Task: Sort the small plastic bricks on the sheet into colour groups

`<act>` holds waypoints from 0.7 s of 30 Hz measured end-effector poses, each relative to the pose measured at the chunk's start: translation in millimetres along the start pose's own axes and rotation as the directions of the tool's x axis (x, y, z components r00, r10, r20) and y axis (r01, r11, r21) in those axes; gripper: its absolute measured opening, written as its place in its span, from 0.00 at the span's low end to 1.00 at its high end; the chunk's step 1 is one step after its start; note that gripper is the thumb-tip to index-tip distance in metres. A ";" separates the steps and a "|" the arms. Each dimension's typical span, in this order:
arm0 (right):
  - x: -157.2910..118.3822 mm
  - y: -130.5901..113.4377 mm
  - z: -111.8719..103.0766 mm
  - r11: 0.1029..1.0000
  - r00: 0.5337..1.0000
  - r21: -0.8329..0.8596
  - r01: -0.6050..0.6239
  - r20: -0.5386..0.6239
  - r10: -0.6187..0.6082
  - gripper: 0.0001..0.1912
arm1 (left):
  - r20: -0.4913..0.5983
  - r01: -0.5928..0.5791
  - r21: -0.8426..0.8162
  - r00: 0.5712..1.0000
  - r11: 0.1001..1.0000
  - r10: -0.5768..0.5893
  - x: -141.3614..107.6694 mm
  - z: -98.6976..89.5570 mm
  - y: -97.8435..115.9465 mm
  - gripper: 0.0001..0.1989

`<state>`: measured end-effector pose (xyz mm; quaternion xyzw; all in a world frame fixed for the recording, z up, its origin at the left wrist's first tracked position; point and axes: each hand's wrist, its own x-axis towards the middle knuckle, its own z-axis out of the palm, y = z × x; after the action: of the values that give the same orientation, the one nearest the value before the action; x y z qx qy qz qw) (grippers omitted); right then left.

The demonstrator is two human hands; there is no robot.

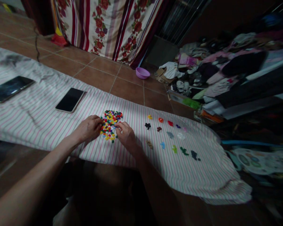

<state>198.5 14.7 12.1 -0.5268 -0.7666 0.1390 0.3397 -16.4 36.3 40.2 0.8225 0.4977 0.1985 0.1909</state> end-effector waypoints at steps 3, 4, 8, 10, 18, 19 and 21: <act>0.3 1.7 -2.3 1.000 1.000 0.024 0.008 -0.001 -0.008 0.09 | -0.008 0.003 0.005 1.000 1.000 -0.003 -0.3 0.1 0.9 0.15; 0.2 2.1 -3.3 1.000 1.000 0.027 0.009 -0.001 -0.009 0.08 | -0.011 0.004 0.009 1.000 1.000 -0.004 -0.4 0.0 1.2 0.15; -1.0 1.5 -8.5 1.000 1.000 0.006 0.015 0.004 -0.015 0.07 | -0.011 0.002 0.020 1.000 1.000 -0.002 -0.4 -1.1 1.6 0.16; -1.8 0.4 -11.0 1.000 1.000 -0.011 0.013 0.011 -0.013 0.07 | 0.007 0.003 0.027 1.000 1.000 -0.003 0.2 -1.7 1.5 0.16; -5.4 3.1 -16.8 0.999 1.000 -0.032 0.008 0.004 -0.008 0.06 | 0.002 0.009 0.050 1.000 0.999 -0.009 1.8 0.5 2.5 0.19; -5.9 4.0 -17.7 0.999 1.000 -0.034 0.006 0.002 -0.006 0.06 | -0.005 0.005 0.053 1.000 0.999 -0.005 1.7 1.3 2.0 0.18; -6.9 5.6 -20.1 1.000 1.000 -0.030 0.005 -0.010 -0.006 0.06 | -0.008 -0.011 0.054 1.000 0.998 0.012 1.6 2.9 0.2 0.19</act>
<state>217.4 7.8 21.0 -0.5304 -0.7685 0.1240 0.3358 -14.1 37.2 38.0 0.8293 0.4990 0.1897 0.1653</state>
